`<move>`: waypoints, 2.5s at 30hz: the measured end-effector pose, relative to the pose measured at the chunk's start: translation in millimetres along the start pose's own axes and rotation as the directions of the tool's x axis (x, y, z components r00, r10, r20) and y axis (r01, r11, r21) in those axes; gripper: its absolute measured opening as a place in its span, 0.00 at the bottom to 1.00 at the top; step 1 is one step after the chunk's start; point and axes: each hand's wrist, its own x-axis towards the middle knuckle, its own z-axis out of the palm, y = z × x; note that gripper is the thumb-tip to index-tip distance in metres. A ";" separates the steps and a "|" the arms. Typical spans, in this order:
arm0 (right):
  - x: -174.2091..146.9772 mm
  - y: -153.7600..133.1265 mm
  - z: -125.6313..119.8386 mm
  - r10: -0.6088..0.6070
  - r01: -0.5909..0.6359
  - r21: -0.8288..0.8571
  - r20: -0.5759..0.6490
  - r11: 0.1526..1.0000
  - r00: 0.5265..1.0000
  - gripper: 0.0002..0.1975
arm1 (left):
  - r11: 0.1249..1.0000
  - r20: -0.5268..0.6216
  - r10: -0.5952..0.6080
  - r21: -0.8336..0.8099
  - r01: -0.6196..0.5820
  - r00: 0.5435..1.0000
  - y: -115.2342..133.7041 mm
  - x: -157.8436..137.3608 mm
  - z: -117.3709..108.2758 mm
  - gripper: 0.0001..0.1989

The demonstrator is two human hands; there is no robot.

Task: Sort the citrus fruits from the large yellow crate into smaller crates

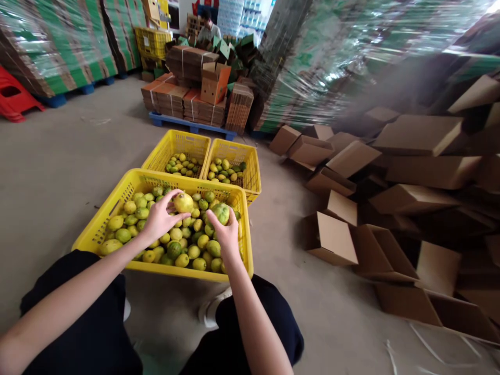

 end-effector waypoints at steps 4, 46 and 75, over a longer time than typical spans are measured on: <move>3.2 0.7 5.5 -0.398 0.383 -0.316 0.019 0.868 0.917 0.28 | 0.971 0.034 0.215 0.098 -0.217 0.976 2.7 -1.8 -6.5 0.24; -8.7 -26.2 55.3 0.290 -0.567 0.464 0.540 0.680 0.790 0.13 | 0.175 0.338 -0.534 -0.852 0.493 0.775 34.8 11.7 -19.1 0.14; -8.6 -49.5 68.2 0.415 -0.494 0.601 0.277 0.629 0.866 0.07 | 0.096 0.324 -0.664 -0.857 0.506 0.674 45.1 12.0 -31.3 0.13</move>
